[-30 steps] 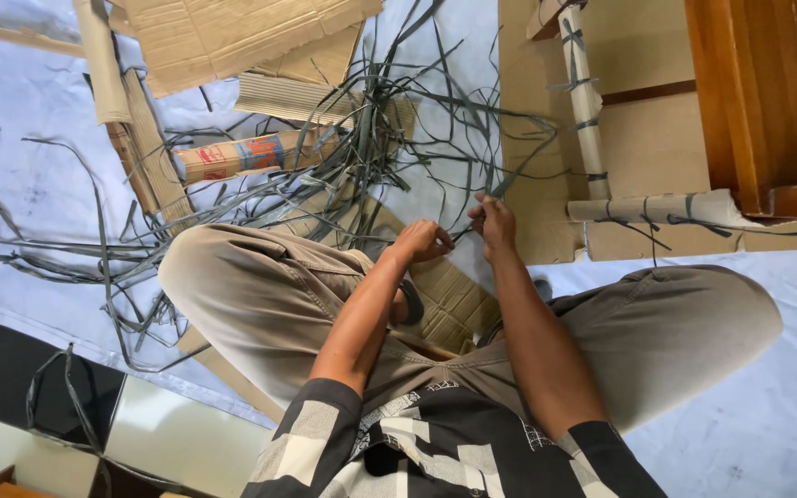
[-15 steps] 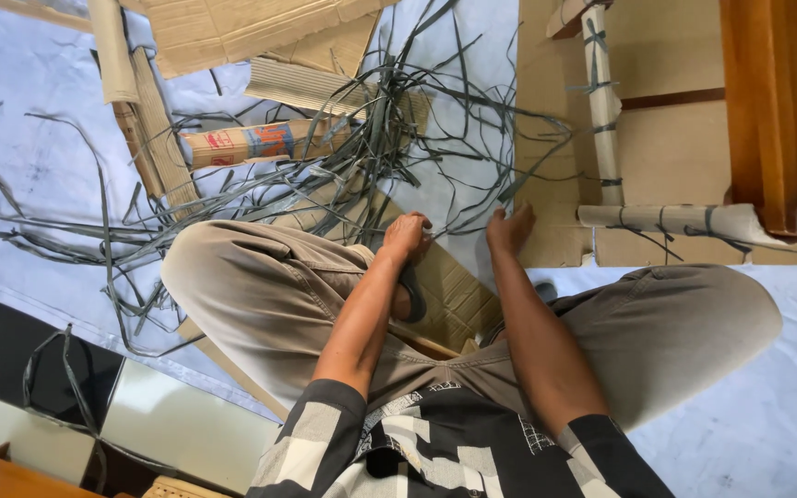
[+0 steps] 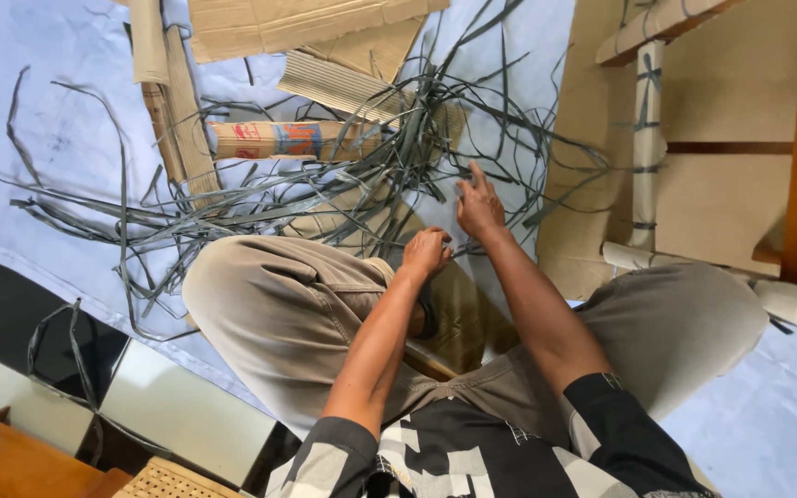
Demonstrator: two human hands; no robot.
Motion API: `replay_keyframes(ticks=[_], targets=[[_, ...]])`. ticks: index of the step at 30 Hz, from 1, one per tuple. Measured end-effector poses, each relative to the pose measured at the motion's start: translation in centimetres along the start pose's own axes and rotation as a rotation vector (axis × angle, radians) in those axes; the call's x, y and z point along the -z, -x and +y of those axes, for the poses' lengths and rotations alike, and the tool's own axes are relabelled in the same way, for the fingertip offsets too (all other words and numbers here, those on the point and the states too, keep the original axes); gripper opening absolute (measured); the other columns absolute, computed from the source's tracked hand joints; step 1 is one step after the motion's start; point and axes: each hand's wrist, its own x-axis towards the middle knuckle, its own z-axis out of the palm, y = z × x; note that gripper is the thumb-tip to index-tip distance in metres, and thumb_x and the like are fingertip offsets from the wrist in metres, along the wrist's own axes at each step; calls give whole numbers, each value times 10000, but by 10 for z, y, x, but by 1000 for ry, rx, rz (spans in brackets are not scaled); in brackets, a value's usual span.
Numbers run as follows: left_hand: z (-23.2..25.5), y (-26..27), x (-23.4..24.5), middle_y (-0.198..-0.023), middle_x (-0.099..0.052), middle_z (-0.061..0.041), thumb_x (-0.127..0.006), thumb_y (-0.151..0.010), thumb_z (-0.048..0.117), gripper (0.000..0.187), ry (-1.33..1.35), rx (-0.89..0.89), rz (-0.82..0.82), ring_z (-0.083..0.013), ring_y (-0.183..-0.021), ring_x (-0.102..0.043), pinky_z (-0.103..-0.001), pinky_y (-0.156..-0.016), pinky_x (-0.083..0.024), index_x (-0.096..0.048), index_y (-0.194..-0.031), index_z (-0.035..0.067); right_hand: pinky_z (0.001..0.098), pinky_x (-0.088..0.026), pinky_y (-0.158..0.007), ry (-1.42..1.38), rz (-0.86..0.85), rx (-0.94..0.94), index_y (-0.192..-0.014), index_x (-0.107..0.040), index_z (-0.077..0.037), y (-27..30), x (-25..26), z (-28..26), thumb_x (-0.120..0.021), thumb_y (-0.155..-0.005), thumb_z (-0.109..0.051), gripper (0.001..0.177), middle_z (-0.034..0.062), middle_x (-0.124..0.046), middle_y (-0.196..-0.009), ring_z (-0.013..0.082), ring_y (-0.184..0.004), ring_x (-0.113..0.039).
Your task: The recorder is wrapping the legs of a wooden table with protective cardboard and securing them with plastic straps for shipping.
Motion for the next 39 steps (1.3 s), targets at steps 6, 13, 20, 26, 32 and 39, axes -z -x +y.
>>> replay_keyframes(ticks=[6, 13, 20, 26, 32, 39], targets=[[10, 1, 10, -1321, -684, -52, -654, -927, 330, 259, 49, 59, 18, -345, -1184, -686, -475, -981, -590, -759, -1146, 241, 587, -519, -1063, -16, -270, -101, -1437, -564, -195, -35, -61, 62, -547, -991, -310, 461, 81, -282, -1682, 487, -1268, -591], [0, -13, 10, -1201, -734, -123, -601, -963, 392, 331, 362, 155, 159, -397, -1147, -691, -536, -974, -564, -758, -1177, 195, 471, -589, -935, -189, 88, 58, -1161, -728, -207, 28, -6, 9, -635, -962, -225, 220, 10, -644, -1196, 340, -1098, -687], [-4, -57, -14, -1076, -764, -146, -637, -935, 523, 461, 706, 207, 169, -361, -1101, -709, -544, -1003, -532, -726, -1181, 144, 548, -557, -793, -282, 13, 40, -1043, -584, -242, 70, 16, -10, -641, -843, -227, 208, 68, -710, -804, 375, -848, -723], [24, -83, -11, -807, -757, -129, -567, -1002, 352, 309, 1247, 191, 167, -215, -722, -760, -369, -692, -628, -682, -1051, 69, 545, -549, -780, -348, -61, -37, -975, -722, -178, 104, 28, 11, -709, -854, -239, 137, 144, -745, -821, 423, -862, -718], [84, -59, 72, -770, -672, -115, -499, -1048, 293, 351, 1490, 86, 203, -224, -733, -712, -360, -737, -642, -669, -1171, 11, 568, -561, -848, -243, -108, -327, -1022, -775, -133, 121, 4, 84, -703, -894, -378, 285, 186, -764, -938, 450, -947, -723], [125, -36, 113, -681, -479, 4, -461, -1090, 293, 319, 1563, -43, 144, -112, -528, -530, -257, -590, -577, -678, -1151, 67, 455, -564, -840, -412, -265, -513, -896, -803, -157, 160, 7, 99, -623, -912, -315, 240, 66, -747, -651, 302, -760, -750]])
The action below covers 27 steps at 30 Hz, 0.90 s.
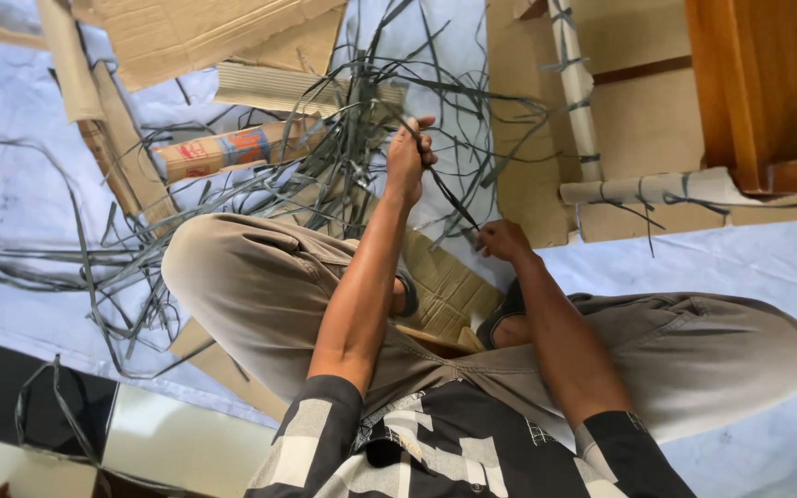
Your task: The recorder is wrapping the legs of a wooden table with protective cardboard and securing them with plastic straps for shipping.
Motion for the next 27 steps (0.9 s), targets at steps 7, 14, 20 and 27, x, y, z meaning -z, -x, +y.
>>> replay_keyframes(ticks=[7, 14, 20, 27], targets=[[1, 0, -28, -638, -413, 26, -558, -1056, 353, 312, 3, -82, 34, -66, -420, -414, -210, -404, -417, -703, -973, 89, 422, -595, -783, 57, -9, -198, -955, -828, -211, -4, -20, 81, -654, -833, -353, 256, 25, -765, -658, 270, -730, -766], [17, -4, -50, -585, -391, 35, -624, -1007, 414, 276, 22, -110, 110, -75, -381, -354, -217, -355, -333, -684, -841, 203, 389, -654, -607, -905, 264, -331, -1257, -630, 111, 23, -2, 110, -836, -851, -131, 515, 307, -720, -1018, 338, -778, -765], [48, 19, -66, -668, -431, 52, -548, -920, 622, 580, 145, -187, 48, -45, -508, -334, -231, -445, -273, -708, -954, 66, 256, -464, -472, -1073, 571, -401, -1020, -741, 37, 85, 33, 81, -662, -927, -106, 188, 81, -657, -707, 147, -525, -544], [42, 10, -73, -750, -442, 26, -586, -1004, 390, 393, 124, -311, 19, -43, -566, -340, -222, -508, -306, -721, -1056, 24, 241, -485, -499, -1101, 739, -543, -1164, -680, -57, 94, 40, 76, -589, -1019, -209, 229, 43, -682, -784, 103, -593, -585]])
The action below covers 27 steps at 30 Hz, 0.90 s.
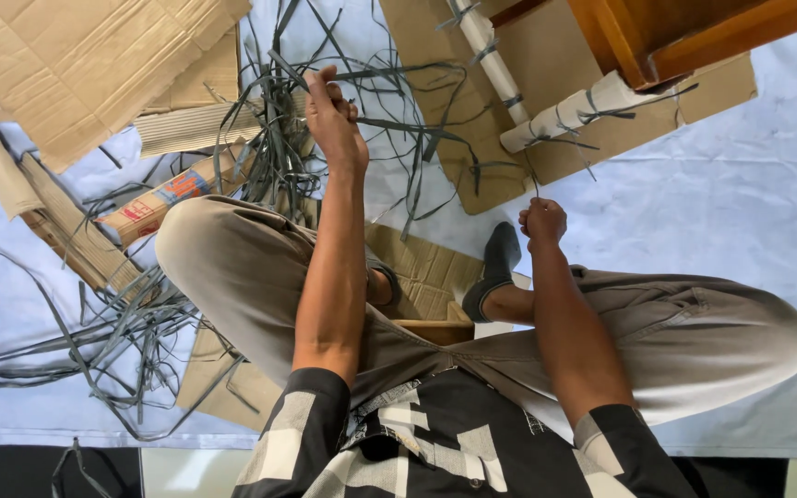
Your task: The recorder is wrapping the legs of a wooden table with protective cardboard and securing them with plastic straps for shipping.
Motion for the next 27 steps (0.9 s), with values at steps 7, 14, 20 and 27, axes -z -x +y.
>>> replay_keyframes(ticks=[7, 14, 20, 27], targets=[[12, 16, -20, -702, -449, 68, -476, -1056, 415, 375, -81, -42, -95, -41, -523, -284, -234, -456, -228, -727, -1007, 140, 539, -546, -738, 1158, -45, 59, -1032, -778, -43, -20, -8, 25, -603, -891, -224, 288, 193, -750, -1064, 405, -930, -689], [15, 48, -58, -646, -416, 74, -473, -996, 555, 473, -390, 105, -282, -39, -515, -284, -232, -447, -184, -759, -1017, 179, 475, -512, -891, 1423, -296, 348, -1473, -559, -368, -3, -29, 8, -626, -854, -334, 624, 115, -560, -1394, 348, -1165, -613], [-21, 90, -77, -590, -351, 70, -478, -1023, 504, 472, -316, 323, -363, -64, -510, -261, -258, -480, -192, -767, -1008, 131, 409, -510, -908, 408, -152, 1302, -1159, -743, -32, 45, -45, -59, -653, -948, -34, 230, 127, -642, -1190, 310, -1054, -637], [-72, 96, -72, -665, -377, 43, -396, -1082, 596, 545, -343, 323, -279, -76, -529, -307, -262, -493, -323, -730, -1059, 167, 246, -570, -681, -262, -687, 296, -1162, -679, -67, 79, -47, -66, -695, -1018, -422, 384, 47, -689, -764, 112, -697, -690]])
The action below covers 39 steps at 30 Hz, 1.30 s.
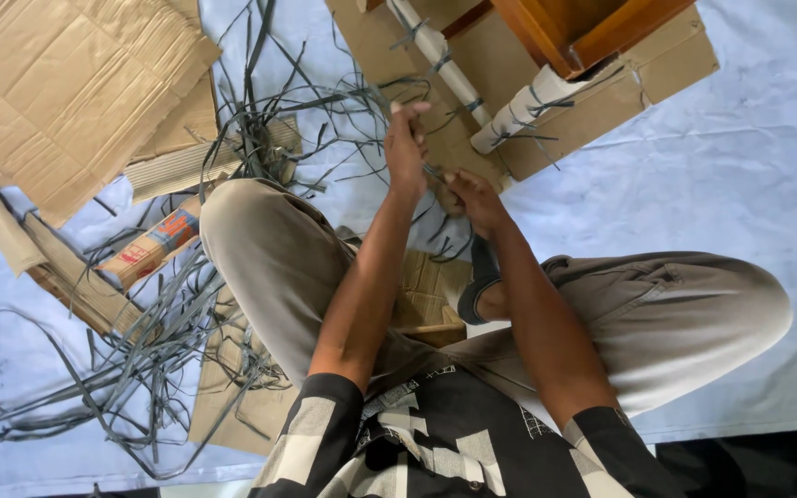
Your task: The recorder is wrapping the legs of a wooden table with protective cardboard and securing them with plastic straps for shipping.
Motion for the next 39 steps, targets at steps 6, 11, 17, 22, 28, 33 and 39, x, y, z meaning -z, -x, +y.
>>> replay_keyframes(ticks=[6, 11, 17, 22, 28, 33, 39], targets=[[0, -12, 1, -694, -363, 25, -401, -1082, 498, 491, 110, 82, 48, -98, -524, -365, -249, -480, -406, -711, -1099, 119, 177, -234, -408, -38, 82, 13, -897, -650, -124, 6, 38, -10, -736, -1020, -243, 192, -105, -347, -578, -1, -442, -271], [-10, -23, -2, -741, -394, 7, -399, -1096, 516, 532, 25, 37, -22, -121, -577, -417, -316, -544, -474, -728, -1126, 99, 173, -242, -424, 55, 115, 6, -884, -681, -81, 26, 45, -22, -774, -973, -203, 177, -49, -419, -567, 16, -460, -341], [-43, -32, 2, -760, -434, 9, -499, -1053, 544, 451, -21, 118, -31, -134, -621, -400, -331, -591, -424, -671, -1032, 127, 298, -403, -505, 449, 307, 44, -844, -718, -100, 0, 98, 46, -761, -954, -311, 242, 67, -543, -605, 155, -545, -504], [-79, -53, 16, -806, -436, -6, -530, -1058, 517, 441, -119, 130, 19, -130, -686, -459, -309, -637, -463, -690, -1066, 105, 437, -525, -808, 810, 574, -16, -1020, -775, -173, -16, 165, 109, -718, -959, -428, 269, 91, -746, -878, 334, -889, -712], [-59, -42, -8, -871, -491, -19, -514, -1063, 420, 359, -182, 134, -3, -97, -794, -466, -290, -744, -424, -622, -1016, 81, 369, -434, -595, 248, 1085, -168, -1096, -734, -111, -40, 207, 119, -584, -1007, -348, 295, 94, -684, -845, 267, -705, -603], [-157, -94, 18, -1217, -646, -197, -596, -1025, 518, 486, -514, 87, -183, -373, -1153, -631, -548, -954, -482, -679, -1267, 105, 260, -311, -354, -323, 1088, -36, -1056, -642, -183, -70, 205, 87, -696, -955, -351, 204, 36, -635, -707, 147, -487, -468], [-186, -111, 7, -1335, -657, -186, -479, -978, 366, 443, -799, 82, -287, -423, -1262, -606, -577, -1082, -458, -646, -1357, 208, 291, -343, -496, -52, 736, -26, -979, -700, -204, -127, 169, 44, -824, -876, -286, 181, 14, -686, -788, 141, -607, -543]])
